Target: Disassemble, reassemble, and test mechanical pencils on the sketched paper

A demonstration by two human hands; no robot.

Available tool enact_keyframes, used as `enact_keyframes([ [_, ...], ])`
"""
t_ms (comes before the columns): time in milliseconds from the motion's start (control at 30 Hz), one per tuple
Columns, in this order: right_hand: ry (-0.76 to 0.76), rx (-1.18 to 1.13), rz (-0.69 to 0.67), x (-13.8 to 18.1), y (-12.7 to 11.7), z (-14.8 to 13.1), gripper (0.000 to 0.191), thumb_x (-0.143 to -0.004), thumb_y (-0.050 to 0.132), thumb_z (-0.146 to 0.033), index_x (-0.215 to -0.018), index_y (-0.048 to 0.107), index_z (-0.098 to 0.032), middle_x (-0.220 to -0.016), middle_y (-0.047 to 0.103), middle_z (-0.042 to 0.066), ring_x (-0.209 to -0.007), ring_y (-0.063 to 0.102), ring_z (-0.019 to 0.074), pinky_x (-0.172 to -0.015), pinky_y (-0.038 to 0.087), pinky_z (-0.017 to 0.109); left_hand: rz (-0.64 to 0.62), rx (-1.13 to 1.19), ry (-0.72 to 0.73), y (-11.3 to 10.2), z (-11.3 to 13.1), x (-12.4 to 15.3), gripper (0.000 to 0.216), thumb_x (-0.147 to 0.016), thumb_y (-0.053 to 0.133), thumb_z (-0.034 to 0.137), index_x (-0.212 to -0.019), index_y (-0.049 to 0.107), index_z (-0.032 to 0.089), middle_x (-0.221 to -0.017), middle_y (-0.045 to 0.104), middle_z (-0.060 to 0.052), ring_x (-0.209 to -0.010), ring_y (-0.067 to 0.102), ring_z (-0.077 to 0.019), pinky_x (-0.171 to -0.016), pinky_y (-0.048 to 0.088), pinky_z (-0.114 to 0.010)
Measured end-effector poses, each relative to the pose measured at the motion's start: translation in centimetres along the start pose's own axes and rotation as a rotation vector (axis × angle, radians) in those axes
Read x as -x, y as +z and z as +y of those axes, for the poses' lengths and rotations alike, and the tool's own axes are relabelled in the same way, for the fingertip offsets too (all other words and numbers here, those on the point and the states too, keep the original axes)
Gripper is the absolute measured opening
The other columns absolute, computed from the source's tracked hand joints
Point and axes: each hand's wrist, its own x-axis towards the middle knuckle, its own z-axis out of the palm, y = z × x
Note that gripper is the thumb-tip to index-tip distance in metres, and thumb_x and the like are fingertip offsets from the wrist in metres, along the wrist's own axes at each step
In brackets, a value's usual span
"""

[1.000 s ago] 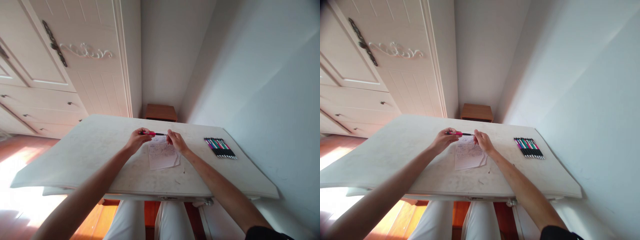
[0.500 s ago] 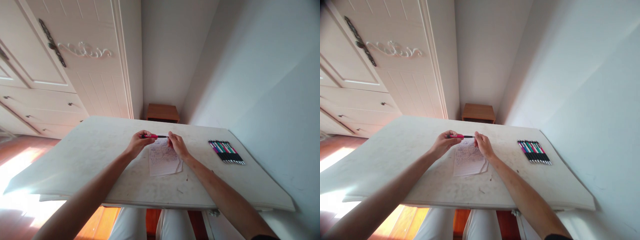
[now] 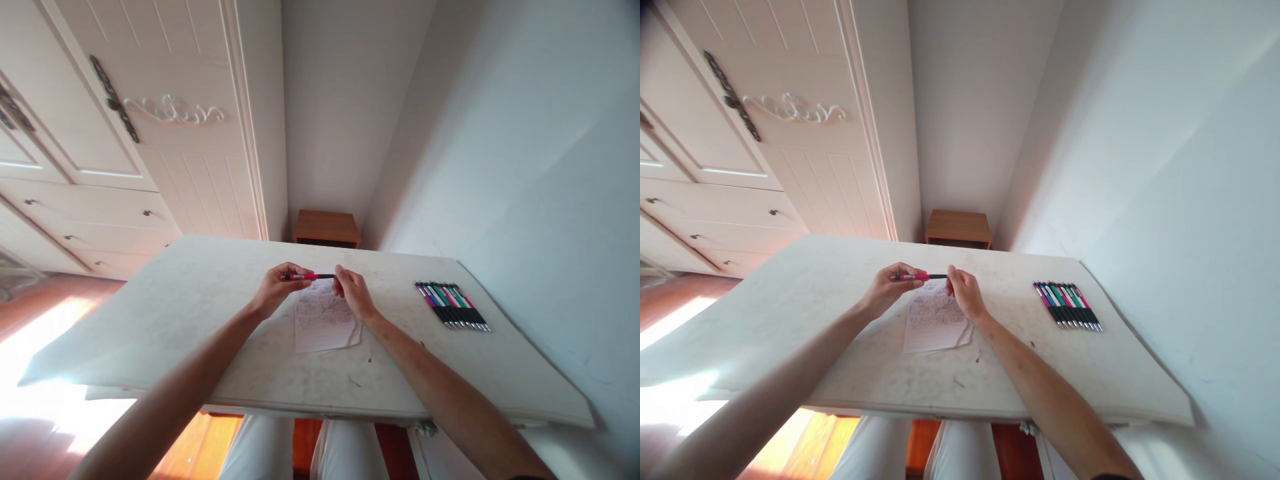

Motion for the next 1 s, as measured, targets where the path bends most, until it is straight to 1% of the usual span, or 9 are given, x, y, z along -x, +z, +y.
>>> enact_keyframes([
  [133,-0.029,0.0,0.054,0.2,-0.3,-0.2,0.048,-0.09,0.045,-0.053,-0.056,0.047,-0.02,-0.05,0.046,-0.002,-0.05,0.043,0.0111,-0.054,0.034,0.025,0.003,-0.1,0.006,-0.2,0.0,-0.2,0.036,-0.062,0.082,0.028,-0.089,0.063,0.013,-0.096,0.071,-0.009,-0.084,0.067,-0.0186,-0.078,0.053,-0.033],
  [267,-0.028,0.01,0.093,0.0,-0.7,-0.1,0.047,-0.09,0.046,-0.052,-0.055,0.043,-0.02,-0.049,0.042,-0.004,-0.049,0.04,0.0109,-0.053,0.032,0.026,0.068,-0.256,0.032,-0.2,-0.2,-0.4,0.045,-0.06,0.082,0.035,-0.095,0.063,0.014,-0.093,0.07,-0.008,-0.082,0.065,-0.0182,-0.072,0.053,-0.03],
  [400,-0.019,-0.006,0.135,-0.4,-1.2,0.4,0.048,-0.089,0.045,-0.053,-0.054,0.04,-0.021,-0.047,0.039,-0.004,-0.047,0.038,0.0107,-0.051,0.031,0.026,0.146,-0.428,0.081,-0.5,-0.8,-0.6,0.042,-0.061,0.081,0.039,-0.092,0.066,0.014,-0.077,0.069,-0.004,-0.066,0.062,-0.0141,-0.059,0.049,-0.025],
  [467,-0.018,-0.018,0.145,-0.6,-1.4,0.7,0.049,-0.089,0.045,-0.054,-0.054,0.04,-0.021,-0.047,0.039,-0.004,-0.047,0.037,0.0105,-0.05,0.03,0.026,0.17,-0.48,0.106,-0.7,-0.9,-0.6,0.038,-0.064,0.078,0.042,-0.088,0.067,0.014,-0.07,0.067,-0.002,-0.061,0.06,-0.0128,-0.055,0.047,-0.023],
  [533,-0.019,-0.022,0.144,-0.7,-1.5,0.9,0.049,-0.088,0.046,-0.053,-0.053,0.039,-0.021,-0.046,0.039,-0.004,-0.047,0.037,0.0103,-0.05,0.03,0.026,0.18,-0.507,0.135,-0.7,-0.9,-0.6,0.035,-0.067,0.076,0.043,-0.086,0.068,0.015,-0.068,0.066,-0.002,-0.06,0.06,-0.0126,-0.056,0.047,-0.023],
  [700,0.015,-0.078,0.155,-0.8,-1.5,1.1,0.048,-0.086,0.051,-0.052,-0.051,0.039,-0.021,-0.044,0.038,-0.005,-0.045,0.035,0.0098,-0.048,0.029,0.026,0.186,-0.565,0.192,-0.6,-0.6,-0.5,0.032,-0.069,0.074,0.04,-0.091,0.07,0.017,-0.073,0.069,-0.002,-0.065,0.063,-0.0143,-0.061,0.049,-0.025],
  [833,0.047,-0.128,0.173,-0.8,-1.4,1.1,0.046,-0.085,0.052,-0.05,-0.052,0.038,-0.021,-0.044,0.037,-0.005,-0.043,0.034,0.0096,-0.046,0.028,0.026,0.177,-0.653,0.204,-0.6,-0.7,-0.3,0.022,-0.073,0.07,0.038,-0.083,0.072,0.018,-0.069,0.07,-0.001,-0.064,0.063,-0.015,-0.063,0.049,-0.025],
  [1000,0.03,-0.119,0.172,-0.7,-1.4,1.1,0.046,-0.085,0.051,-0.051,-0.053,0.037,-0.022,-0.045,0.036,-0.005,-0.044,0.033,0.0096,-0.046,0.027,0.026,0.2,-0.747,0.242,-0.6,-1.0,0.0,0.019,-0.076,0.066,0.036,-0.079,0.073,0.019,-0.064,0.069,0.0,-0.059,0.06,-0.0136,-0.06,0.046,-0.024],
])
